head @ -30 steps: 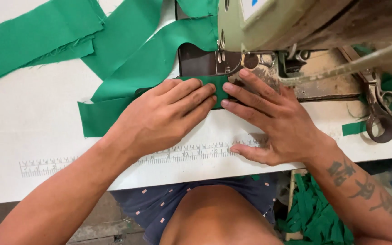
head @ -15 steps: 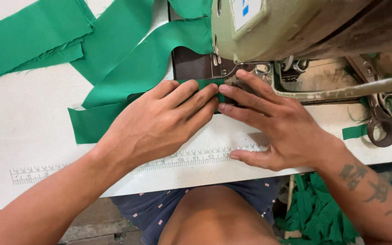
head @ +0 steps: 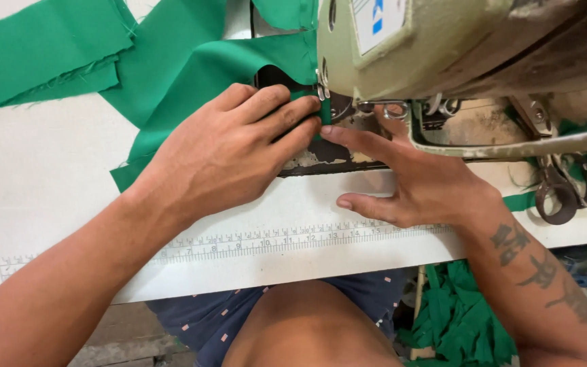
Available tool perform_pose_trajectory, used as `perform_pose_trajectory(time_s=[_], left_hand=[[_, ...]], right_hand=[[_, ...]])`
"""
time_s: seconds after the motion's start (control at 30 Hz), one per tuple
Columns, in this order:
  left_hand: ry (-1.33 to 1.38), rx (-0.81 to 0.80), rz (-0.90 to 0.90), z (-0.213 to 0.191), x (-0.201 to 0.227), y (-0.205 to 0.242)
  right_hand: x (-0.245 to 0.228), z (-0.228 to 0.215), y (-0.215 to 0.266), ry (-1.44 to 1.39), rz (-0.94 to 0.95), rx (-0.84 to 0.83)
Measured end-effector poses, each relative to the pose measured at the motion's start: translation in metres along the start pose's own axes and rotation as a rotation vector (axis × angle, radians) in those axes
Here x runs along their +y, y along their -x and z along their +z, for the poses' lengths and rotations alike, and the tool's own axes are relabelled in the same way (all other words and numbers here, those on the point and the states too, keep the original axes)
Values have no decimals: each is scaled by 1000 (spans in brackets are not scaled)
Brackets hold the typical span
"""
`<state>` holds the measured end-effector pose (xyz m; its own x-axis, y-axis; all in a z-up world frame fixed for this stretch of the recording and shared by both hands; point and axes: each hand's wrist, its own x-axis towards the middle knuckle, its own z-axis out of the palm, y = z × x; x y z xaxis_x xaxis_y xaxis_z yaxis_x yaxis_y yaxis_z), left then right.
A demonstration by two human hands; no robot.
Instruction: The person is sewing green fabric strips using an industrial sewing machine and cutting them to length with scissors.
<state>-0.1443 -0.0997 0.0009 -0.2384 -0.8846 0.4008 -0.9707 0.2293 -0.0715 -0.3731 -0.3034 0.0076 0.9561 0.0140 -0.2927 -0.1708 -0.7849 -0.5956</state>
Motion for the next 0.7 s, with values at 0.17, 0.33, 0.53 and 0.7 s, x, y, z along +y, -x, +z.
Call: perform_pose_trajectory(time_s=[0.17, 0.33, 0.53, 0.7], left_hand=[[-10, 21, -16, 0, 0, 0], [-86, -13, 4, 2, 2, 5], [-112, 23, 22, 13, -5, 7], [-131, 52, 46, 11, -14, 5]], right_hand=[[-1, 3, 2, 78, 57, 45], [13, 14, 7, 300, 29, 124], [8, 12, 1, 203, 2, 221], [5, 12, -2, 282, -61, 260]])
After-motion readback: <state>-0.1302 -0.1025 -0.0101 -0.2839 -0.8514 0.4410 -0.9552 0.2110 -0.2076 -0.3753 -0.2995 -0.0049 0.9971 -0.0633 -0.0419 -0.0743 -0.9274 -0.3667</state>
